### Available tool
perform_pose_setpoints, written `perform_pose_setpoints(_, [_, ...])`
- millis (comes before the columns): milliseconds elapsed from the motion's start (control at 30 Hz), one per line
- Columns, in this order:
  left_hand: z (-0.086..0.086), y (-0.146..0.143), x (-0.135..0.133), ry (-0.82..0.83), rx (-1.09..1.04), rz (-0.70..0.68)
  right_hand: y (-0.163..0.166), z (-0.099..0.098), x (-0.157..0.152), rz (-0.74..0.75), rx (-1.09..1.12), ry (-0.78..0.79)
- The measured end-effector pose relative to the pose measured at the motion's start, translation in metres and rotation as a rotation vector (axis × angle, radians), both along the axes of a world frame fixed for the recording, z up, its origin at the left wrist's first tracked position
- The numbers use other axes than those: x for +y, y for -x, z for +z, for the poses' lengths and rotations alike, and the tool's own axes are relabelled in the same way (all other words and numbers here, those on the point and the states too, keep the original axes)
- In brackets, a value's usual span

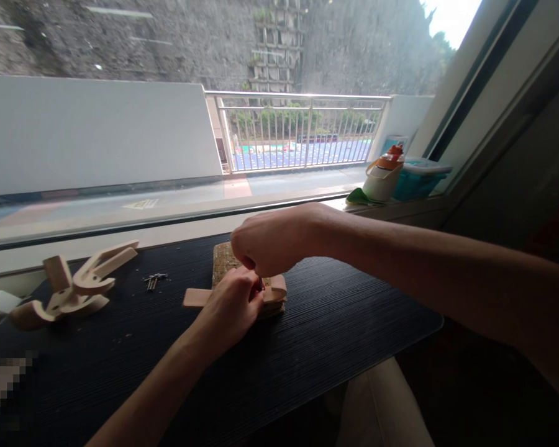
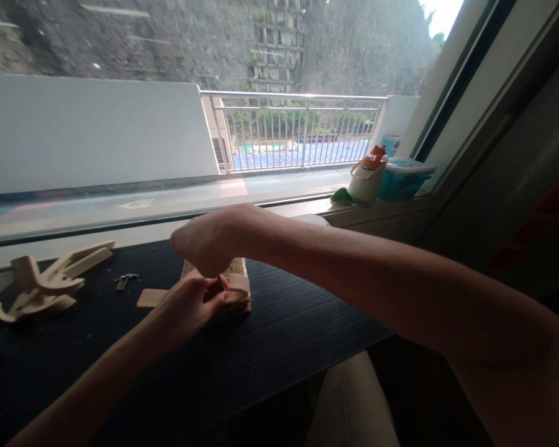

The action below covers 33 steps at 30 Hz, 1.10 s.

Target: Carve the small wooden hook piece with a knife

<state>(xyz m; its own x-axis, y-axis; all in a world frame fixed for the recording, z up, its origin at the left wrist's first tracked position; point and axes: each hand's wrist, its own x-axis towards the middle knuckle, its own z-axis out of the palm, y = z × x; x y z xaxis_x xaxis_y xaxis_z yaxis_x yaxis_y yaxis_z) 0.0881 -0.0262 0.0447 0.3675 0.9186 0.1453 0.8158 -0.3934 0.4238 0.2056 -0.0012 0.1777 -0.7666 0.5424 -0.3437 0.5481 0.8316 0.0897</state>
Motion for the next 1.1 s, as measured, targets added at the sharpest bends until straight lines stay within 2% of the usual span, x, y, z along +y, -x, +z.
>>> perform_pose_setpoints(167, [0.000,0.000,0.000,0.005,0.011,0.005,0.004,-0.005,0.004,0.012,0.034,0.005])
perform_pose_setpoints(300, [-0.001,0.001,0.000,-0.023,0.009,-0.022,0.004,-0.010,0.011,-0.099,0.086,-0.063])
perform_pose_setpoints(400, [-0.001,0.000,0.001,-0.027,0.013,-0.019,0.004,-0.005,0.009,-0.150,0.045,-0.061])
perform_pose_setpoints(533, [-0.001,-0.001,-0.001,-0.026,0.001,0.007,0.005,0.004,0.002,-0.067,-0.013,-0.019])
perform_pose_setpoints(600, [-0.001,-0.001,-0.001,-0.016,-0.008,0.018,0.005,0.004,0.000,0.011,0.003,-0.034])
perform_pose_setpoints(700, [-0.001,0.002,-0.001,0.026,-0.032,-0.035,0.006,-0.002,0.000,0.091,0.035,-0.031])
perform_pose_setpoints(833, [-0.001,0.004,0.000,0.035,-0.079,-0.087,0.008,-0.008,0.003,0.047,0.036,-0.039])
perform_pose_setpoints(967, [0.000,0.003,-0.001,0.027,-0.067,-0.037,0.011,-0.007,0.004,-0.056,0.031,-0.051])
perform_pose_setpoints(1100, [0.002,0.001,-0.004,0.037,-0.073,-0.014,0.014,0.001,-0.003,-0.018,-0.033,-0.056])
